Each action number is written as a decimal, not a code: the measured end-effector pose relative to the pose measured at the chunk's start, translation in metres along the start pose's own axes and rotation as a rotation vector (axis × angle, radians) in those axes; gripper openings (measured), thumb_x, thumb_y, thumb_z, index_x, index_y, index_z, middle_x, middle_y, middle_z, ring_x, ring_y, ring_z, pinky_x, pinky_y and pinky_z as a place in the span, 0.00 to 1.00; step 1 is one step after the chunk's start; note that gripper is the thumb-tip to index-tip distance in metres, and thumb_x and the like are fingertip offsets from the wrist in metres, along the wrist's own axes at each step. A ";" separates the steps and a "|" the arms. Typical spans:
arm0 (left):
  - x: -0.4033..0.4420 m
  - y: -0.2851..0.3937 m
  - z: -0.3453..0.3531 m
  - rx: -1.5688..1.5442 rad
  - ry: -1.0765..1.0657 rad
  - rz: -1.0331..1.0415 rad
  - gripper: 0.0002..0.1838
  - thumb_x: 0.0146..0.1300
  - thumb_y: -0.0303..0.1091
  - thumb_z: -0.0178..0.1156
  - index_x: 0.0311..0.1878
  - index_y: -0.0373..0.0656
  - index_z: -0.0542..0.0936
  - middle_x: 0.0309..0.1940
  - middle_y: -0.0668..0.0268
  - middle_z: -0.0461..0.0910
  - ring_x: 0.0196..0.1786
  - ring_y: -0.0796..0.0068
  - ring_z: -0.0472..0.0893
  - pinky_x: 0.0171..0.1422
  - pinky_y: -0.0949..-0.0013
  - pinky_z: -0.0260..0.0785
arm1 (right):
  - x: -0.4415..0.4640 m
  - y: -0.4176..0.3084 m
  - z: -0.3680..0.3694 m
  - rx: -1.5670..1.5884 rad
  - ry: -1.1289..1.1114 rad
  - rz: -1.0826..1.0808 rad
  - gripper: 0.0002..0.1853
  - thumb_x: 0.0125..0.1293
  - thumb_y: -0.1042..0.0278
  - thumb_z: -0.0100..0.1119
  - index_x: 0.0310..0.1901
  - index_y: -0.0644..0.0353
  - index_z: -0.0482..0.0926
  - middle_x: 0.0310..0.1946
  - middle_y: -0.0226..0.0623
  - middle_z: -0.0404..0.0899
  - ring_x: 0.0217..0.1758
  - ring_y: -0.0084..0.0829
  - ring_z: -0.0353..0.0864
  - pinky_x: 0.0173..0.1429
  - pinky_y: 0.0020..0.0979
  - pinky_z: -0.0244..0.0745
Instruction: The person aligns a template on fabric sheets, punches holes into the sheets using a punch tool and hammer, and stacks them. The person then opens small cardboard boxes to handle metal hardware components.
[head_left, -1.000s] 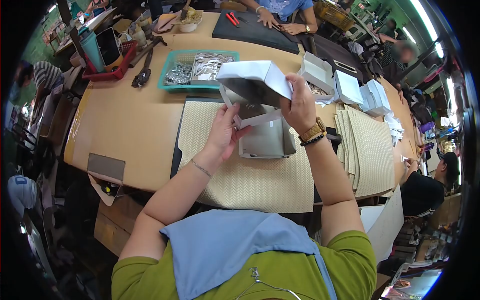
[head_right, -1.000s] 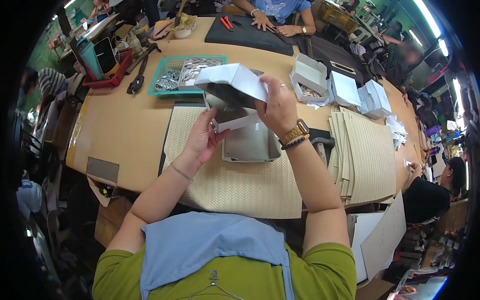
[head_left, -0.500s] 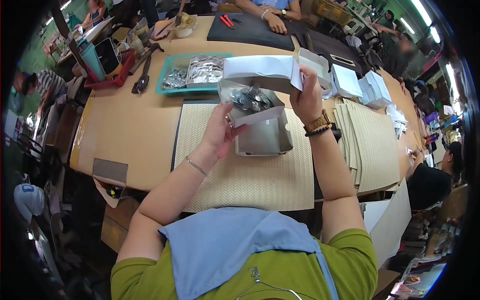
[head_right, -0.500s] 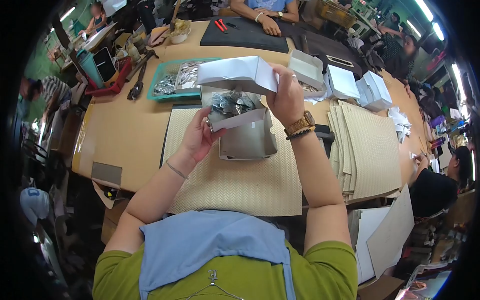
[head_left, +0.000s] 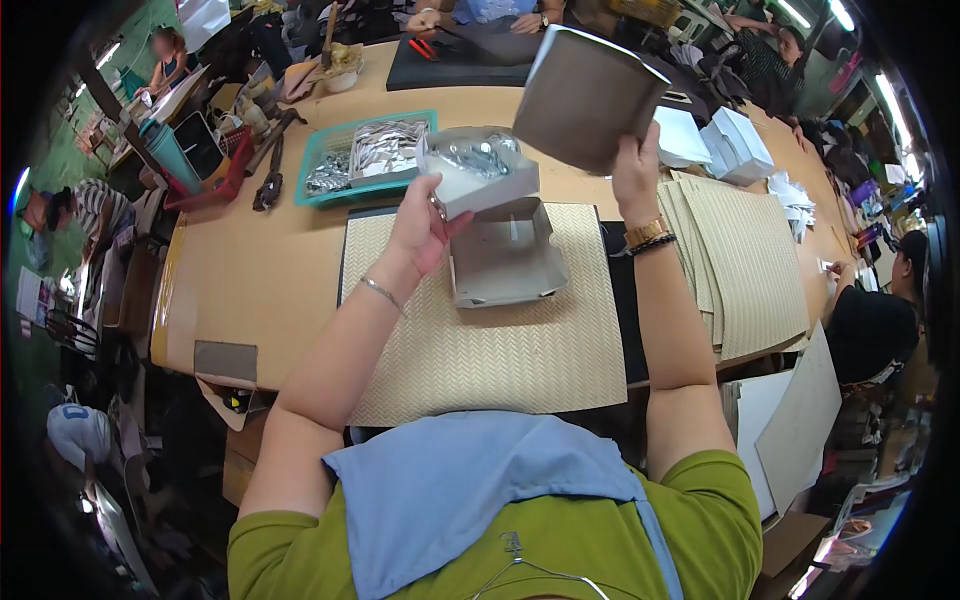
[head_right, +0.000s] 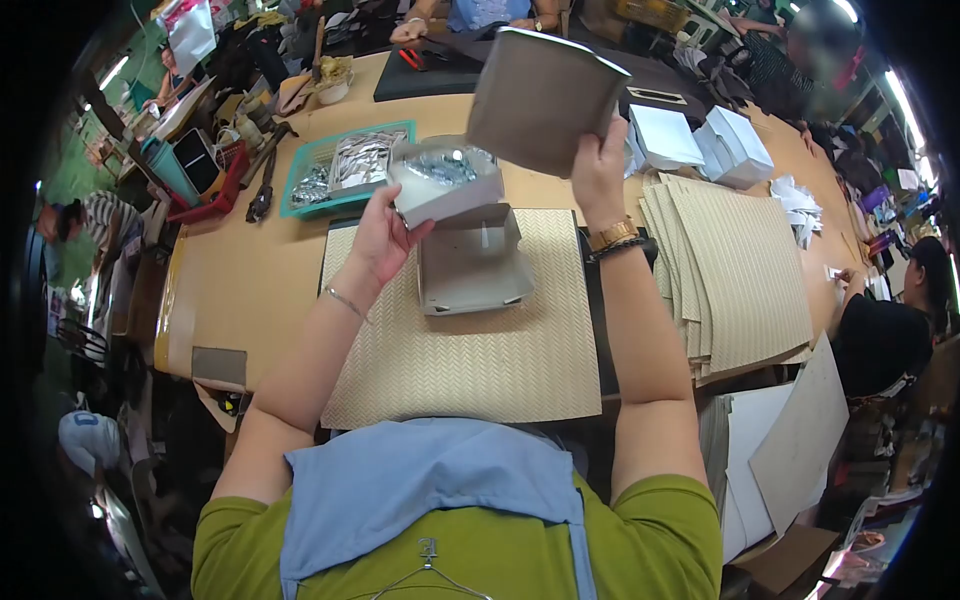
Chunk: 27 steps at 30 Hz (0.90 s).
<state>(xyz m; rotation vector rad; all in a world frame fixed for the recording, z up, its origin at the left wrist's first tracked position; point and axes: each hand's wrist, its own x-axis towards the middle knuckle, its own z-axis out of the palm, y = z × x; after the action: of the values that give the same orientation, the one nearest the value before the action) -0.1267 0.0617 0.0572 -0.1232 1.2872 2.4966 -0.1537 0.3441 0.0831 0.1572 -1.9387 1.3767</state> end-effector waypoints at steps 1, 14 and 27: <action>0.007 0.004 0.001 0.023 -0.018 0.013 0.25 0.68 0.47 0.47 0.59 0.36 0.68 0.50 0.60 0.80 0.50 0.72 0.81 0.51 0.68 0.80 | 0.000 0.006 -0.006 0.076 0.033 0.095 0.15 0.69 0.73 0.41 0.55 0.65 0.63 0.47 0.46 0.73 0.52 0.38 0.74 0.61 0.37 0.65; 0.093 0.006 -0.001 0.599 0.091 -0.152 0.23 0.71 0.48 0.45 0.58 0.39 0.69 0.51 0.58 0.76 0.49 0.66 0.79 0.51 0.62 0.76 | -0.050 -0.008 -0.054 0.276 -0.134 0.665 0.23 0.68 0.57 0.47 0.60 0.59 0.65 0.48 0.36 0.77 0.40 0.25 0.81 0.30 0.27 0.79; 0.075 0.014 -0.006 1.559 0.126 0.387 0.32 0.59 0.43 0.62 0.60 0.29 0.70 0.35 0.45 0.83 0.38 0.51 0.84 0.49 0.58 0.76 | -0.091 -0.023 -0.012 -0.561 -0.821 0.262 0.26 0.68 0.49 0.47 0.56 0.64 0.73 0.40 0.54 0.79 0.46 0.51 0.79 0.52 0.43 0.74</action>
<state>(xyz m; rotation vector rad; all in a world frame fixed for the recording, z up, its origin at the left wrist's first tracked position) -0.2023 0.0682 0.0481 0.3646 3.0198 1.0190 -0.0708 0.3169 0.0454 0.2237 -3.0492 0.9151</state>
